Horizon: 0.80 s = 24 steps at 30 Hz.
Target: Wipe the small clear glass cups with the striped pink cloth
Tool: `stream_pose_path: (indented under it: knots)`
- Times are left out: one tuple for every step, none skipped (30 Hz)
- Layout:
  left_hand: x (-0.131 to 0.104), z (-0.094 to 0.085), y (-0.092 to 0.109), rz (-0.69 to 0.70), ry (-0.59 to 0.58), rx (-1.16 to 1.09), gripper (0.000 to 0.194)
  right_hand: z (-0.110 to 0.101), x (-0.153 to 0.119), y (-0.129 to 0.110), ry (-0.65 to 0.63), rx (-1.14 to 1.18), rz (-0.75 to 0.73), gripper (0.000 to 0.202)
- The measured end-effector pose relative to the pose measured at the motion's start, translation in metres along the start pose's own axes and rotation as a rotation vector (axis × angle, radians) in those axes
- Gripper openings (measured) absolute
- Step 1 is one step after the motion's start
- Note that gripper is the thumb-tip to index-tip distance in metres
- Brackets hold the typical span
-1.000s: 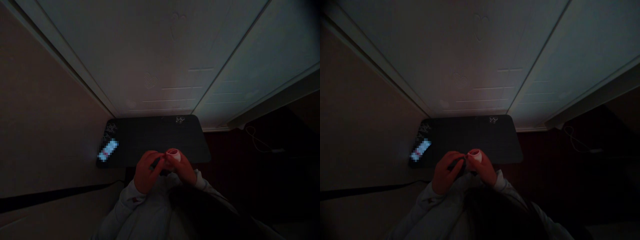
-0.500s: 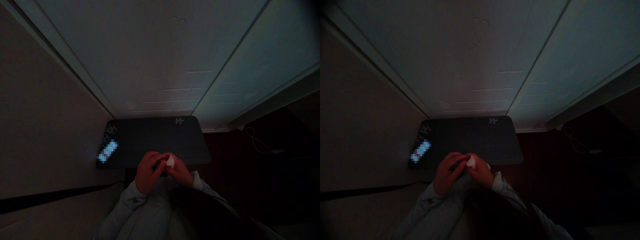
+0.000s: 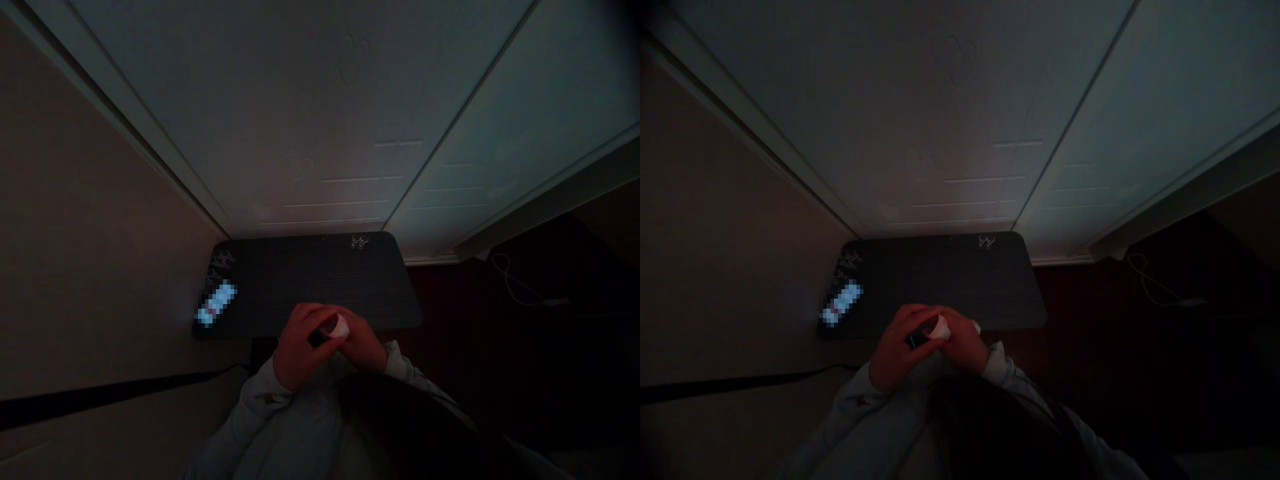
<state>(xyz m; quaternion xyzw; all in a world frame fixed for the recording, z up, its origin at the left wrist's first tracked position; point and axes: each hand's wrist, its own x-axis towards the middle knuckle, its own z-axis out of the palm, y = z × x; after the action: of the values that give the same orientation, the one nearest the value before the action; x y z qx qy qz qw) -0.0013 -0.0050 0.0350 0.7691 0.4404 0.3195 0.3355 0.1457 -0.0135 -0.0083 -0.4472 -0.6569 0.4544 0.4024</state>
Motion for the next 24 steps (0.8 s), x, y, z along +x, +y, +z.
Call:
stream_pose_path:
  knots:
    - [0.0, 0.0, 0.0, 0.001, -0.001, -0.004, 0.039, 0.0, 0.0, -0.001, -0.006, 0.009, -0.005, 0.023]
    - [0.001, 0.0, 0.001, 0.003, 0.003, -0.007, 0.038, 0.0, 0.0, -0.001, -0.008, 0.017, -0.008, 0.024]
    - [0.001, 0.001, 0.001, 0.005, 0.006, -0.009, 0.036, 0.001, 0.0, -0.001, -0.011, 0.024, -0.01, 0.026]
    - [0.001, 0.001, 0.0, 0.006, 0.01, -0.01, 0.035, 0.001, 0.0, -0.001, -0.017, 0.029, -0.014, 0.027]
    - [0.001, 0.002, 0.0, 0.007, 0.016, -0.012, 0.033, 0.002, 0.0, 0.0, -0.024, 0.032, -0.016, 0.027]
    - [0.001, 0.003, -0.001, 0.008, 0.025, -0.016, 0.032, 0.002, 0.0, 0.001, -0.027, 0.034, -0.015, 0.028]
    - [0.0, 0.004, -0.001, 0.008, 0.039, -0.02, 0.032, 0.002, 0.001, 0.002, -0.028, 0.037, -0.012, 0.029]
    - [0.0, 0.004, -0.002, 0.002, 0.054, -0.024, 0.032, 0.003, 0.001, 0.002, -0.028, 0.038, -0.007, 0.03]
    - [0.0, 0.004, -0.002, -0.011, 0.07, -0.028, 0.032, 0.003, 0.001, 0.002, -0.029, 0.036, 0.0, 0.03]
    - [-0.001, 0.004, -0.002, -0.029, 0.085, -0.03, 0.032, 0.002, 0.001, 0.001, -0.032, 0.029, 0.012, 0.03]
    - [-0.001, 0.004, -0.001, -0.052, 0.098, -0.033, 0.031, 0.002, 0.002, 0.0, -0.037, 0.019, 0.026, 0.029]
    - [-0.002, 0.004, -0.001, -0.08, 0.112, -0.035, 0.03, 0.002, 0.002, -0.001, -0.046, 0.008, 0.038, 0.027]
    - [-0.002, 0.003, 0.0, -0.112, 0.126, -0.036, 0.027, 0.002, 0.002, -0.004, -0.054, 0.0, 0.051, 0.024]
    - [-0.002, 0.003, 0.001, -0.141, 0.139, -0.038, 0.022, 0.002, 0.002, -0.006, -0.056, -0.006, 0.063, 0.02]
    - [-0.002, 0.002, 0.001, -0.171, 0.152, -0.042, 0.016, 0.002, 0.002, -0.008, -0.054, -0.011, 0.075, 0.015]
    - [-0.002, 0.002, 0.001, -0.2, 0.16, -0.047, 0.011, 0.003, 0.002, -0.01, -0.048, -0.017, 0.084, 0.011]
    - [-0.003, 0.002, 0.001, -0.223, 0.164, -0.055, 0.008, 0.004, 0.002, -0.012, -0.046, -0.022, 0.089, 0.008]
    - [-0.003, 0.003, 0.001, -0.237, 0.166, -0.064, 0.006, 0.006, 0.002, -0.014, -0.051, -0.025, 0.09, 0.007]
    - [-0.003, 0.004, 0.0, -0.241, 0.169, -0.072, 0.007, 0.007, 0.003, -0.015, -0.059, -0.023, 0.088, 0.007]
    - [-0.004, 0.005, 0.0, -0.236, 0.179, -0.079, 0.01, 0.009, 0.003, -0.016, -0.072, -0.016, 0.081, 0.006]
    - [-0.005, 0.006, -0.001, -0.225, 0.193, -0.086, 0.011, 0.01, 0.004, -0.017, -0.085, -0.004, 0.069, 0.006]
    - [-0.006, 0.008, -0.001, -0.213, 0.21, -0.096, 0.012, 0.011, 0.005, -0.018, -0.092, 0.009, 0.054, 0.007]
    - [-0.007, 0.01, -0.002, -0.205, 0.226, -0.117, 0.012, 0.011, 0.005, -0.019, -0.091, 0.022, 0.036, 0.008]
    - [-0.008, 0.011, -0.002, -0.206, 0.245, -0.153, 0.012, 0.011, 0.007, -0.021, -0.085, 0.038, 0.018, 0.01]
